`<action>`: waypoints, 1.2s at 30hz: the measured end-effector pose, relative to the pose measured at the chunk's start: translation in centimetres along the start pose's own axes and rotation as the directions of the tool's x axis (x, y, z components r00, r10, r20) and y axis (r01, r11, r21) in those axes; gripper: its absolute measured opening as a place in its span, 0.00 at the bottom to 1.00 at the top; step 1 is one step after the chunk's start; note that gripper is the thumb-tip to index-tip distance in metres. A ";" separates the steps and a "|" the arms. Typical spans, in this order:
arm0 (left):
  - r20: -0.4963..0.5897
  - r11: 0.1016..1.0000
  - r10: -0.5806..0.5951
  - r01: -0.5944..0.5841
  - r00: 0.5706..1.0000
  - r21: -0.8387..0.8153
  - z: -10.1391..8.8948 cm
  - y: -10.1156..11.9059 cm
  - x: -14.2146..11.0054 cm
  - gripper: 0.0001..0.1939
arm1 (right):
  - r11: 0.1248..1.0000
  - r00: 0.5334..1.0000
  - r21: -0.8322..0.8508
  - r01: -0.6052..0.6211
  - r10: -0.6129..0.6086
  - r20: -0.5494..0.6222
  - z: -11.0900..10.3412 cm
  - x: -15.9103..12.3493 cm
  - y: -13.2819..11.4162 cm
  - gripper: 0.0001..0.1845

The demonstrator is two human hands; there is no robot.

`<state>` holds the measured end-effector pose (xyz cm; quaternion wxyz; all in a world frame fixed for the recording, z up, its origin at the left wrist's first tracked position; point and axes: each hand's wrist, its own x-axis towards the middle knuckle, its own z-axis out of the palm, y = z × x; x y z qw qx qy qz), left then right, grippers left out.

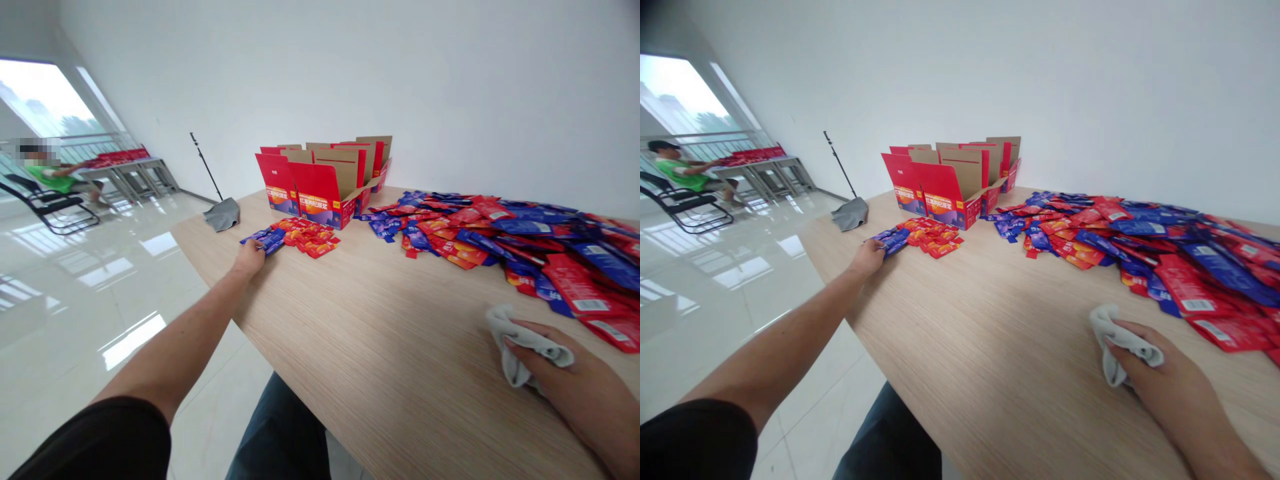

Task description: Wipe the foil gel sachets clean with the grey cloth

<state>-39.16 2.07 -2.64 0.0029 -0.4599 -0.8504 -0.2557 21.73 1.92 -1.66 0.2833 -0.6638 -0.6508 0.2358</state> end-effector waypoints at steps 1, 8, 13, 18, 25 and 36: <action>-0.022 0.999 -0.041 0.041 0.999 -0.002 0.0 0.3 -0.3 0.16 | 1.000 1.000 0.004 -0.008 0.008 -0.013 0.0 -0.1 -0.2 0.19; -0.103 0.995 -0.069 0.061 0.992 -0.080 -0.8 3.2 -3.2 0.17 | 1.000 1.000 -0.008 0.000 -0.001 -0.028 0.0 -0.1 -0.2 0.18; 0.049 0.967 0.166 -0.153 0.985 -0.205 0.2 7.9 -6.6 0.10 | 0.998 0.998 -0.040 0.055 -0.055 0.008 0.2 0.4 1.0 0.17; 0.217 0.877 0.416 -0.326 0.883 -0.354 2.6 14.0 -11.2 0.06 | 0.991 0.991 -0.022 0.129 -0.130 -0.031 0.7 0.3 0.8 0.21; 0.331 0.735 0.648 -0.450 0.686 -0.507 5.2 21.5 -15.2 0.09 | 0.989 0.991 0.098 0.112 -0.103 -0.089 1.2 -0.3 -0.7 0.14; 0.342 0.652 0.758 -0.620 0.556 -0.436 11.5 30.6 -14.9 0.13 | 0.995 0.983 0.102 0.010 0.009 -0.185 0.9 1.1 0.6 0.10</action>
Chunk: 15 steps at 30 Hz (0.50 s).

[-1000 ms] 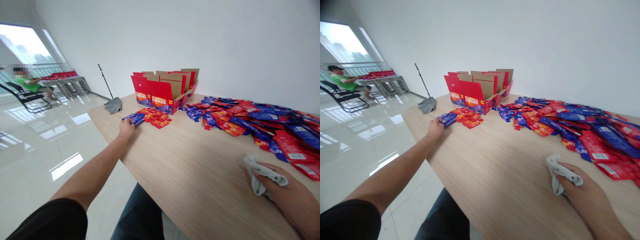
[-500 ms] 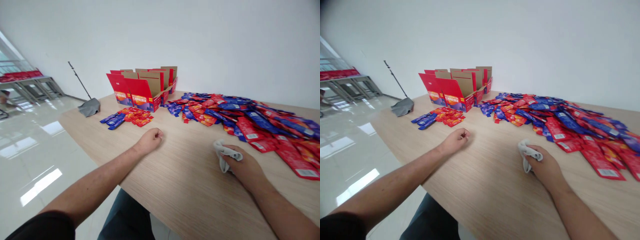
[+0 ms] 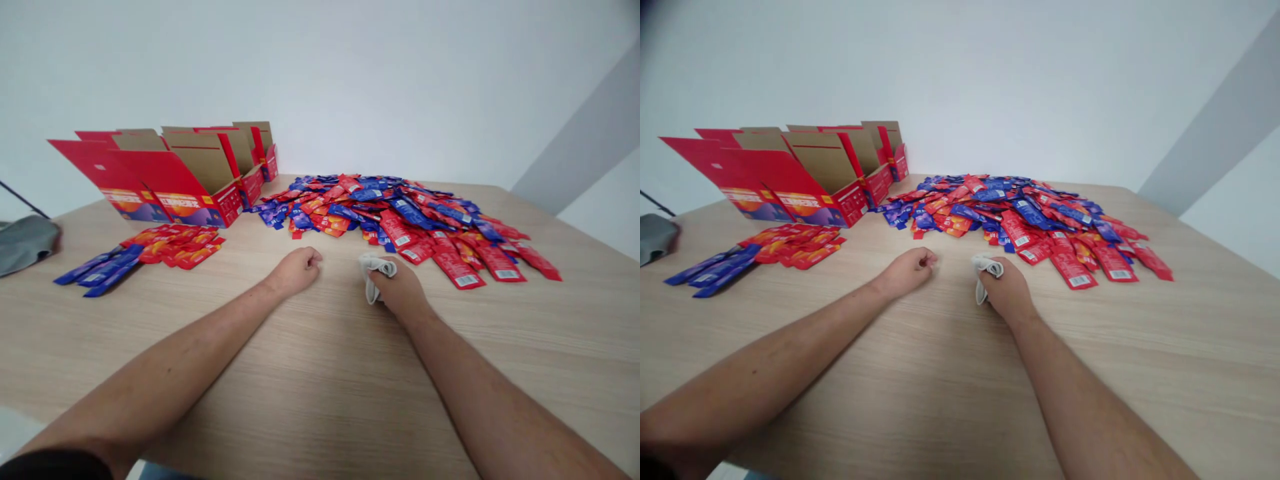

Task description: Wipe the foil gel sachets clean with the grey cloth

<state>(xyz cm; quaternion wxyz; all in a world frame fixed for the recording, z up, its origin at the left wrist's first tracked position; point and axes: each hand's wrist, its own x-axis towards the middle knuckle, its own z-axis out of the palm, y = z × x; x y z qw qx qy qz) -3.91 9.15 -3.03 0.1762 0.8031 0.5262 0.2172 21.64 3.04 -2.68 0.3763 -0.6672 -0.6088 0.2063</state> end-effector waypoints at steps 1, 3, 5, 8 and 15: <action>-0.004 1.000 0.007 -0.007 1.000 0.029 0.3 0.0 0.9 0.14 | 1.000 1.000 0.002 0.003 -0.003 0.001 0.0 0.0 -0.1 0.09; -0.013 0.995 0.025 -0.024 1.000 0.094 0.8 0.1 2.6 0.16 | 1.000 1.000 0.006 0.008 -0.008 0.006 0.1 -0.1 -0.2 0.09; -0.030 0.985 0.045 -0.039 0.999 0.169 1.2 0.3 4.1 0.17 | 1.000 1.000 0.010 0.005 -0.005 0.012 0.3 -0.2 -0.3 0.08; -0.058 0.955 0.074 -0.054 0.996 0.291 1.8 0.9 6.2 0.17 | 1.000 1.000 0.016 -0.009 0.009 0.014 0.5 -0.2 -0.4 0.08; -0.050 0.865 0.123 -0.082 0.991 0.494 3.2 1.5 10.6 0.19 | 1.000 1.000 0.030 -0.003 0.002 0.012 0.5 -0.4 -0.7 0.06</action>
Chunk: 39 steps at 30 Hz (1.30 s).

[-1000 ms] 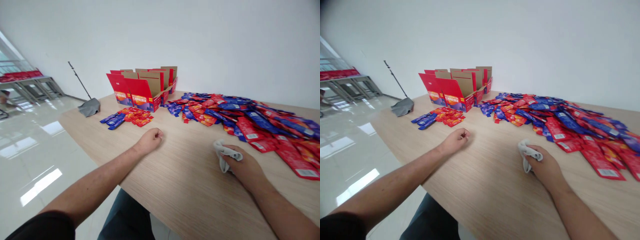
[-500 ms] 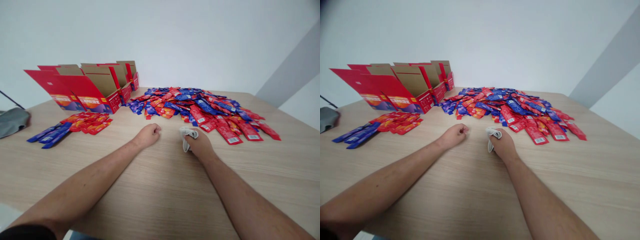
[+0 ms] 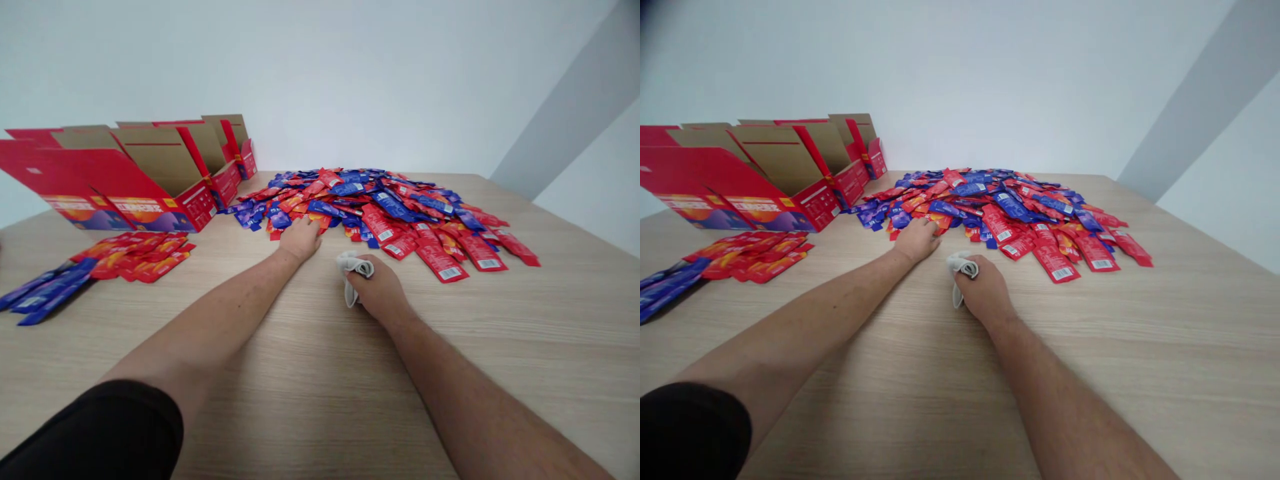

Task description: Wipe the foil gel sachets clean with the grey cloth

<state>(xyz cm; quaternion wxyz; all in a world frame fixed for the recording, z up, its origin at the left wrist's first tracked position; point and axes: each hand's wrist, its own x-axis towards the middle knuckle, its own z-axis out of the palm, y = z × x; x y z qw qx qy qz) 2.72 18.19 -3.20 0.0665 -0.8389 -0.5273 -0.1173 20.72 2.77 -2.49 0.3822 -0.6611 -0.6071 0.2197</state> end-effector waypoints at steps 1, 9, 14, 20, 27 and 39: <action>0.004 1.000 0.015 -0.015 1.000 0.022 0.2 0.0 0.5 0.19 | 1.000 1.000 0.004 0.000 0.000 0.000 0.0 0.0 -0.1 0.06; 0.018 0.978 0.160 -0.161 0.987 0.130 1.2 -0.7 2.1 0.20 | 1.000 1.000 0.018 -0.009 0.009 -0.001 0.2 -0.1 -0.5 0.07; -0.065 0.969 0.206 -0.194 0.976 0.155 0.8 -1.2 1.1 0.18 | 1.000 1.000 0.024 -0.015 0.015 -0.005 0.2 0.0 -0.4 0.07; -0.142 0.941 0.321 -0.298 0.936 0.158 -1.2 -1.8 -4.7 0.17 | 0.999 0.996 0.039 -0.025 0.029 -0.088 0.2 0.6 0.3 0.07; -0.336 0.742 0.660 -0.654 0.672 0.149 -4.3 -3.0 -14.2 0.09 | 0.997 0.977 0.054 -0.057 0.067 -0.202 0.0 1.7 1.8 0.11; -0.035 0.947 0.268 -0.270 0.963 -0.172 -7.5 -0.9 -20.3 0.15 | 0.998 0.980 0.063 -0.030 0.042 -0.193 0.3 2.0 2.7 0.12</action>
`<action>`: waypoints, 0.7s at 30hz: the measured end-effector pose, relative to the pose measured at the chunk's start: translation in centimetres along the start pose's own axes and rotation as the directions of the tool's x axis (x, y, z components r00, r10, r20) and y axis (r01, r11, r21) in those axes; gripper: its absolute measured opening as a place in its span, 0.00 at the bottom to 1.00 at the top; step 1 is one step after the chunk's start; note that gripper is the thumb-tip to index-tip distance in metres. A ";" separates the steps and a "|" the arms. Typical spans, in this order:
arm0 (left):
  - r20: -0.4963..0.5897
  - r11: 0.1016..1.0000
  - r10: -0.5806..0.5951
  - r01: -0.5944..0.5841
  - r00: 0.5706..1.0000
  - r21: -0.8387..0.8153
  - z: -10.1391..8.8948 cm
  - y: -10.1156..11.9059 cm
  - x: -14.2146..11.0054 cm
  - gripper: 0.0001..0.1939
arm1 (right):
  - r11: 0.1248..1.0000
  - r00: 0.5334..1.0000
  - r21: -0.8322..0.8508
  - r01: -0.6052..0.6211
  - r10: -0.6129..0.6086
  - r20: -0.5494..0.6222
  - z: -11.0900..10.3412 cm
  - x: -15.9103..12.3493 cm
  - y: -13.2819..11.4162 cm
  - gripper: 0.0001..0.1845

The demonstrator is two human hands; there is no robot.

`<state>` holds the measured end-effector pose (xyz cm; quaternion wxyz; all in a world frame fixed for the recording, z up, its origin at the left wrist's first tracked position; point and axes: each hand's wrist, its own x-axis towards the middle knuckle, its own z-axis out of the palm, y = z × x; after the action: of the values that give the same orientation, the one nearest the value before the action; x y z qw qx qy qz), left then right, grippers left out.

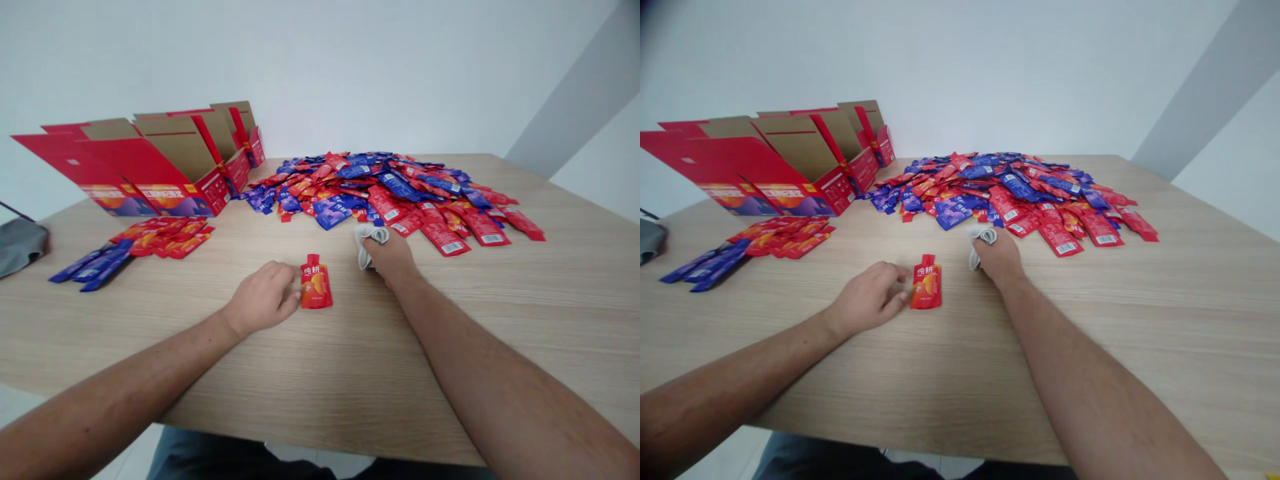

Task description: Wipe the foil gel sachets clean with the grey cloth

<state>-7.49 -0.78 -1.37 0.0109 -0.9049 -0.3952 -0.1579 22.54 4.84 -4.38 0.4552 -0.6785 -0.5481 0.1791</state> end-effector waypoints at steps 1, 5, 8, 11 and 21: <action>0.046 0.980 -0.194 0.195 0.980 -0.026 0.1 0.4 0.7 0.18 | 1.000 1.000 0.001 0.004 -0.004 0.004 -0.1 0.0 -0.1 0.12; 0.182 0.859 -0.486 0.505 0.855 -0.079 0.9 2.3 4.2 0.35 | 1.000 1.000 0.000 0.017 -0.016 0.016 -0.2 -0.2 -0.1 0.13; 0.199 0.874 -0.467 0.483 0.862 -0.043 1.7 3.9 5.9 0.41 | 1.000 1.000 -0.005 0.022 -0.022 0.014 -0.1 -0.2 0.0 0.13; 0.284 0.849 -0.447 0.502 0.848 -0.164 2.2 4.8 6.3 0.47 | 1.000 1.000 -0.011 0.024 -0.024 0.016 -0.1 -0.3 0.0 0.13; 0.413 -0.013 -0.510 0.473 0.754 -0.881 2.2 2.5 5.1 0.17 | 0.997 0.996 0.000 0.072 -0.072 0.049 -0.9 -1.3 -1.8 0.12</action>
<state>-1.83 1.43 -1.69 -0.6025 -0.5014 -0.4963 -0.3732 21.67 3.28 -2.77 0.4473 -0.6541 -0.5834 0.1784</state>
